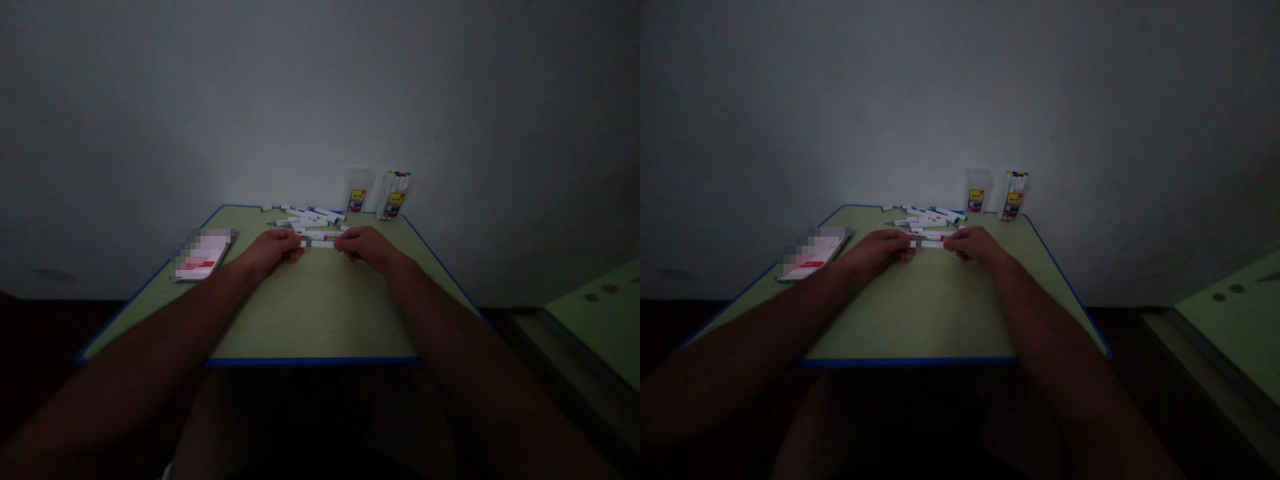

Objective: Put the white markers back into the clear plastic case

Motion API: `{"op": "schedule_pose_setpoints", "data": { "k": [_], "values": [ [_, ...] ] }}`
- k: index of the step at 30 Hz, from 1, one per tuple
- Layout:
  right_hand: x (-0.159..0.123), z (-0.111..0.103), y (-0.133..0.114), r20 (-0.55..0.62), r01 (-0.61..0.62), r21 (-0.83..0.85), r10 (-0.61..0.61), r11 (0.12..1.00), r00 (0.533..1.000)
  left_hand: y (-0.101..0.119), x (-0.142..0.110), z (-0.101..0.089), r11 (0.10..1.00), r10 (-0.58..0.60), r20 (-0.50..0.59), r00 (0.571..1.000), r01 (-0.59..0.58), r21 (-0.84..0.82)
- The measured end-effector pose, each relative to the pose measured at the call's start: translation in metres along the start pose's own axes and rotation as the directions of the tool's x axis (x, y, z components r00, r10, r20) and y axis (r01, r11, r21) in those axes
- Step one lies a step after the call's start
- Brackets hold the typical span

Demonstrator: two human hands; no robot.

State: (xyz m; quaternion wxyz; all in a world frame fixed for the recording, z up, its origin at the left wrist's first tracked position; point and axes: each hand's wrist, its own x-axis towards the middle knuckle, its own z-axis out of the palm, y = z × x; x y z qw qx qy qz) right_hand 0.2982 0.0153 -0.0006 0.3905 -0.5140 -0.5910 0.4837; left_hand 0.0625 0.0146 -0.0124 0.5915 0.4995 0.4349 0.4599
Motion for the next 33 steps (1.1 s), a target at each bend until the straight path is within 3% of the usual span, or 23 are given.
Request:
{"op": "schedule_pose_setpoints", "data": {
  "k": [5, 22, 33],
  "values": [
    [0.0021, 0.0006, 0.0027, 0.012, 0.020, -0.016, -0.020, 1.000, 1.000, -0.0011, 0.0002, 0.0004, 1.000, 0.012, 0.037, 0.999, -0.013, 0.026],
    [0.0027, 0.0021, 0.0032, -0.007, 0.023, 0.045, -0.023, 0.999, 1.000, 0.0020, -0.0021, 0.0053, 0.998, -0.009, -0.002, 1.000, 0.009, 0.068],
    [-0.0028, 0.0037, -0.0001, 0.086, 0.205, 0.218, -0.228, 0.954, 0.970, 0.0033, 0.0022, -0.0014, 0.993, 0.038, -0.149, 0.988, -0.021, 0.116]
  ]
}}
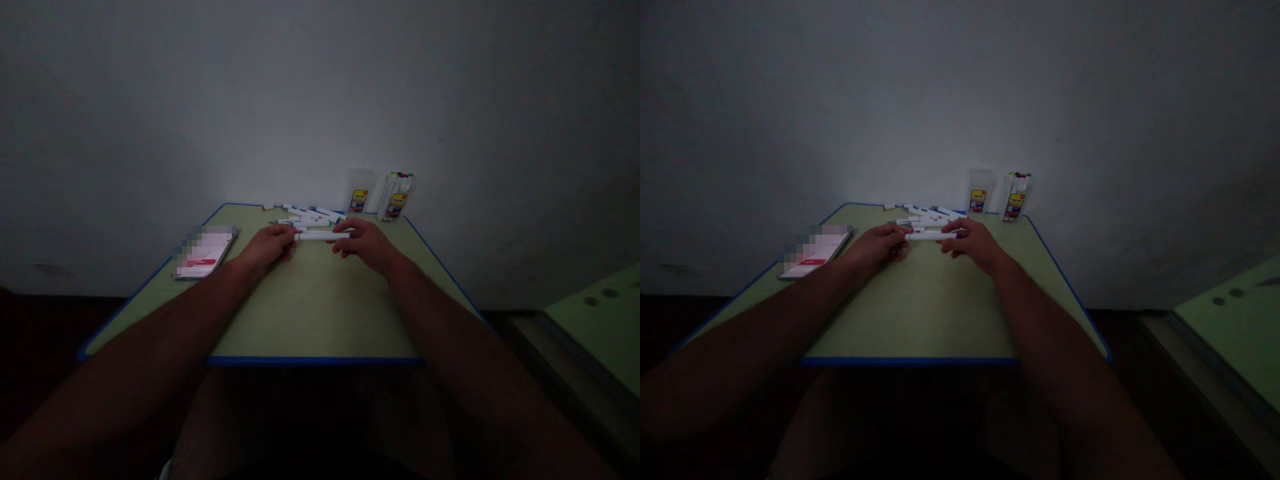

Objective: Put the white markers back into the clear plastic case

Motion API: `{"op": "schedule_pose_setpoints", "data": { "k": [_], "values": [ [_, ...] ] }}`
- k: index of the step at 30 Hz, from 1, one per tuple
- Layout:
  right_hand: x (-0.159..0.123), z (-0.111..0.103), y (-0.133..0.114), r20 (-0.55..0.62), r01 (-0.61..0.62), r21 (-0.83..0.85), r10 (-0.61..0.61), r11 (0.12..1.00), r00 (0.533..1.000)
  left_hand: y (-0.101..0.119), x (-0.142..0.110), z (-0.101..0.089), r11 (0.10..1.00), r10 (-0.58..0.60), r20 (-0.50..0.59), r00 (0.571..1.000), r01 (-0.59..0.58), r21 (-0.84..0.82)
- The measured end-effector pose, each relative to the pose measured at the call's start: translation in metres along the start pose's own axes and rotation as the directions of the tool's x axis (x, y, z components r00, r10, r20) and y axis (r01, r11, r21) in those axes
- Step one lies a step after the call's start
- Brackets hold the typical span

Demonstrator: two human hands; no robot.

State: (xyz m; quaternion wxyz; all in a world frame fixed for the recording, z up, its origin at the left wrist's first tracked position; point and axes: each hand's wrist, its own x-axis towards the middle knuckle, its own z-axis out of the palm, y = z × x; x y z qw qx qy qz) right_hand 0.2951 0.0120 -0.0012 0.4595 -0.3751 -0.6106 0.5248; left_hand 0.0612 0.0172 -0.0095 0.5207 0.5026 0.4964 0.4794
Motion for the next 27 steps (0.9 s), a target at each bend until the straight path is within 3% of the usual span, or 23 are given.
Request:
{"op": "schedule_pose_setpoints", "data": {
  "k": [5, 17, 21, 27],
  "values": [
    [0.000, 0.003, 0.000, 0.063, 0.040, -0.039, -0.038, 0.998, 0.997, 0.001, 0.000, 0.000, 0.998, -0.024, -0.019, 1.000, 0.025, 0.052],
    [0.001, 0.002, 0.003, 0.075, 0.057, -0.043, -0.054, 0.997, 0.996, -0.005, 0.004, -0.002, 0.997, 0.006, 0.003, 1.000, -0.006, 0.077],
    [0.004, -0.003, 0.005, 0.009, 0.074, -0.058, -0.074, 0.996, 0.997, -0.006, 0.003, -0.002, 0.990, 0.051, -0.019, 0.999, -0.048, 0.130],
    [0.008, -0.011, 0.011, -0.151, 0.010, -0.244, -0.048, 0.970, 0.987, -0.002, -0.002, -0.001, 0.965, 0.203, -0.066, 0.977, -0.188, 0.184]
  ]
}}
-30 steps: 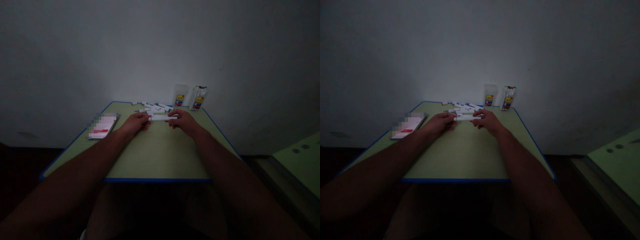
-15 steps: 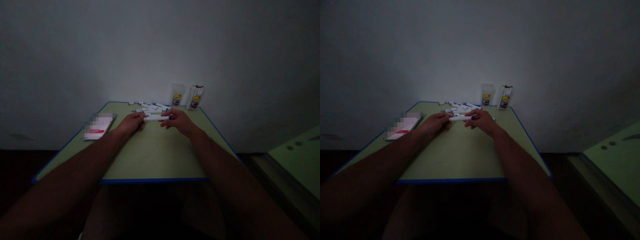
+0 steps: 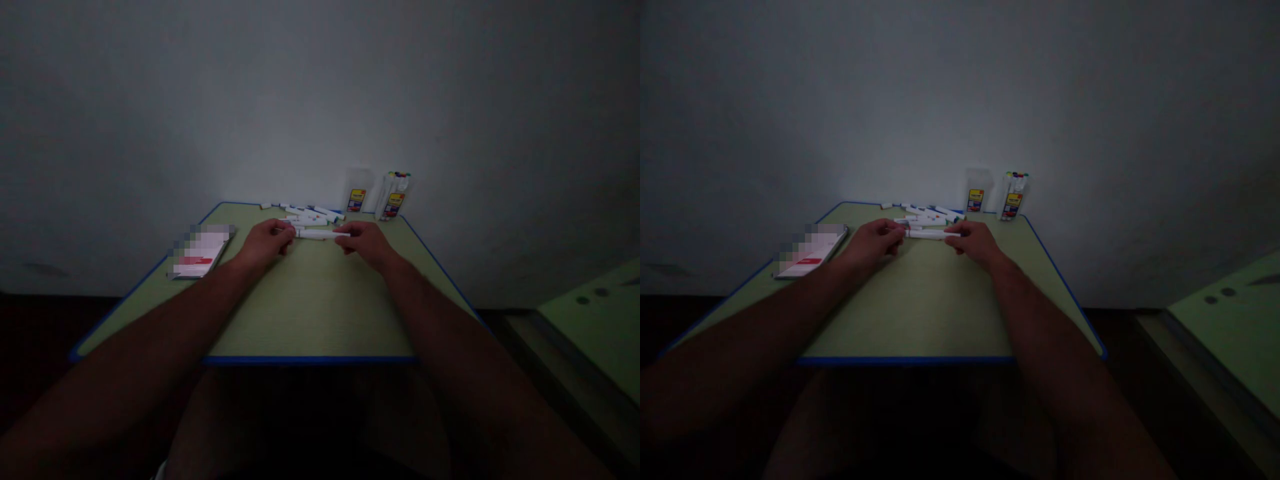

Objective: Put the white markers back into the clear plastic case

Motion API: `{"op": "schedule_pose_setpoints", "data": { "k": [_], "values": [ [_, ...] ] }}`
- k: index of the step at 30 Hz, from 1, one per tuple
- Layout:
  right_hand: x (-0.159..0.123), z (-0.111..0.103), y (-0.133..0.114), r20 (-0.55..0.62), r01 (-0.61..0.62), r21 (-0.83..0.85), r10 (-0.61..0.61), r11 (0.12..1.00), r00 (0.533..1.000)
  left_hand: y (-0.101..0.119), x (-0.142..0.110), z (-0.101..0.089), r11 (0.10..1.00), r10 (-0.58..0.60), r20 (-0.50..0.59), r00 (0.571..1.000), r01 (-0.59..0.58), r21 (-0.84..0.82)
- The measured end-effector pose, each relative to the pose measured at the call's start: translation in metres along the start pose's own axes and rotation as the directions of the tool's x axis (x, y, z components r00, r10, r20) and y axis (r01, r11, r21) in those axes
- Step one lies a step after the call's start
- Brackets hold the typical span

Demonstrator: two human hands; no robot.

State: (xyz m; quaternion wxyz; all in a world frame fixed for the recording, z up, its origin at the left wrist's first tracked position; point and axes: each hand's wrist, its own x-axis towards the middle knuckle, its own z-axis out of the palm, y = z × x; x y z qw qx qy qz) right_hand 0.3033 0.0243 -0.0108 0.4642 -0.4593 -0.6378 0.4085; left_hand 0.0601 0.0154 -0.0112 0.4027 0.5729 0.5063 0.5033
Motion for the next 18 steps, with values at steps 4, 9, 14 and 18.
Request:
{"op": "schedule_pose_setpoints", "data": {
  "k": [4, 9, 14, 18],
  "values": [
    [0.001, 0.000, 0.004, -0.018, -0.069, -0.120, 0.068, 0.990, 0.998, 0.006, -0.004, 0.002, 0.997, 0.084, 0.003, 0.996, -0.084, 0.001],
    [0.001, 0.000, 0.005, -0.003, -0.127, -0.204, 0.129, 0.971, 0.992, 0.011, -0.010, 0.006, 0.988, 0.145, 0.078, 0.986, -0.141, -0.063],
    [-0.001, 0.000, 0.003, 0.006, -0.135, -0.267, 0.141, 0.954, 0.990, 0.012, -0.012, 0.009, 0.979, 0.179, 0.147, 0.973, -0.162, -0.126],
    [-0.003, 0.000, -0.002, 0.005, -0.139, -0.301, 0.147, 0.943, 0.989, 0.014, -0.014, 0.010, 0.976, 0.195, 0.183, 0.964, -0.172, -0.131]
  ]
}}
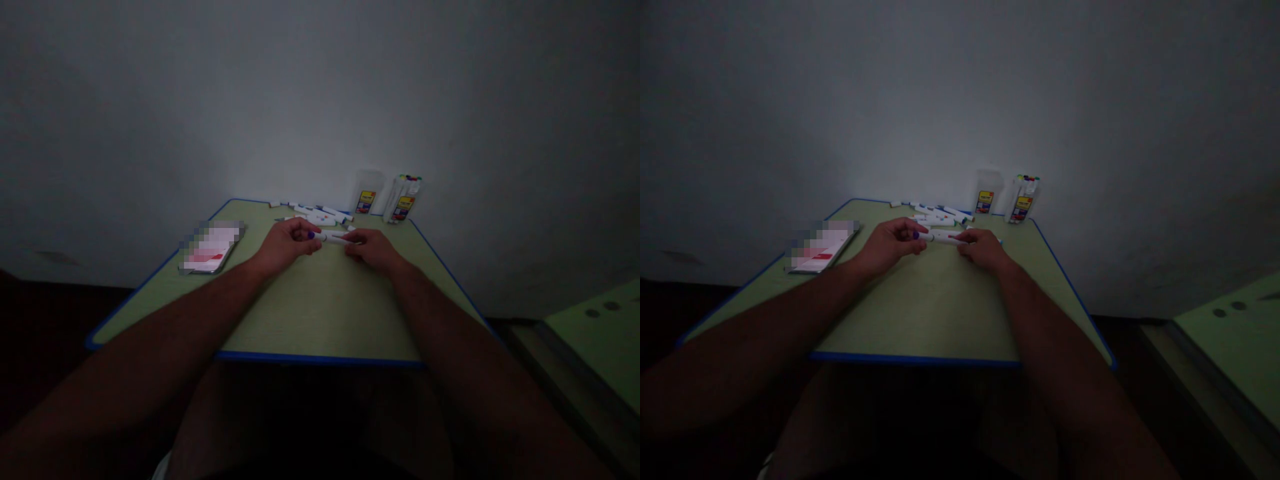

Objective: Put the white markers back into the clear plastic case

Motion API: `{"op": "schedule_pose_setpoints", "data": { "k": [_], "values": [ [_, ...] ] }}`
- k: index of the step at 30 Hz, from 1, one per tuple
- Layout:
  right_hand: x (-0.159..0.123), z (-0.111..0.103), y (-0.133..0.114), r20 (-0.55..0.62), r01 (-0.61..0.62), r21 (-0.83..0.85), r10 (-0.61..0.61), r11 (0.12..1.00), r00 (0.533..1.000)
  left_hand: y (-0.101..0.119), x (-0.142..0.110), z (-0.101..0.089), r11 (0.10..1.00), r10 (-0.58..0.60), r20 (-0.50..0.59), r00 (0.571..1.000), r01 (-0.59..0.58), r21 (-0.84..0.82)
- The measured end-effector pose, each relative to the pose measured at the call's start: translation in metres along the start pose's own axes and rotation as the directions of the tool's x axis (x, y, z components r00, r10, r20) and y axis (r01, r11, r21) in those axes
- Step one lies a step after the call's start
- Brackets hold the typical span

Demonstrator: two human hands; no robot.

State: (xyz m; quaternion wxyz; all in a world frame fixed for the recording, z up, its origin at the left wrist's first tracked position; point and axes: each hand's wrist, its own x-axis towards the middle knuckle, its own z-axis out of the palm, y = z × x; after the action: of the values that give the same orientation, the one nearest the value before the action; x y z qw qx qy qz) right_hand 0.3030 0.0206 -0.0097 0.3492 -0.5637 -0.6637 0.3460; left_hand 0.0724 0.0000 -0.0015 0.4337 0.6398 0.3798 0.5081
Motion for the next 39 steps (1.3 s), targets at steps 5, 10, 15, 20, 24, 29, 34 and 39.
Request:
{"op": "schedule_pose_setpoints", "data": {
  "k": [5, 10, 15, 20, 24, 29, 34, 39],
  "values": [
    [-0.002, 0.000, -0.004, -0.012, -0.018, -0.027, 0.018, 0.999, 1.000, 0.003, -0.002, 0.001, 1.000, 0.009, -0.002, 1.000, -0.009, 0.023],
    [-0.002, 0.000, -0.004, -0.016, -0.006, -0.027, 0.005, 1.000, 1.000, -0.002, 0.001, -0.002, 0.996, 0.018, -0.055, 0.998, -0.014, 0.085],
    [0.001, 0.000, 0.003, -0.041, 0.049, -0.025, -0.050, 0.998, 0.998, -0.009, 0.004, -0.007, 0.992, 0.012, -0.096, 0.995, 0.000, 0.125],
    [0.004, 0.000, 0.005, -0.067, 0.116, 0.041, -0.113, 0.992, 0.991, -0.009, 0.005, -0.008, 0.988, -0.028, -0.141, 0.990, 0.049, 0.145],
    [0.002, 0.001, -0.001, -0.108, 0.204, 0.095, -0.193, 0.974, 0.975, -0.010, 0.007, -0.012, 0.971, -0.046, -0.197, 0.979, 0.090, 0.221],
    [-0.003, 0.004, -0.009, -0.136, 0.263, 0.180, -0.240, 0.948, 0.961, -0.019, 0.010, -0.018, 0.944, -0.026, -0.194, 0.981, 0.088, 0.318],
    [-0.005, 0.007, -0.012, -0.105, 0.288, 0.238, -0.270, 0.928, 0.957, -0.025, 0.013, -0.021, 0.921, 0.013, -0.162, 0.987, 0.051, 0.386],
    [-0.004, 0.008, -0.011, -0.059, 0.302, 0.292, -0.298, 0.908, 0.953, -0.020, 0.011, -0.019, 0.927, -0.010, -0.165, 0.986, 0.071, 0.369]
  ]
}}
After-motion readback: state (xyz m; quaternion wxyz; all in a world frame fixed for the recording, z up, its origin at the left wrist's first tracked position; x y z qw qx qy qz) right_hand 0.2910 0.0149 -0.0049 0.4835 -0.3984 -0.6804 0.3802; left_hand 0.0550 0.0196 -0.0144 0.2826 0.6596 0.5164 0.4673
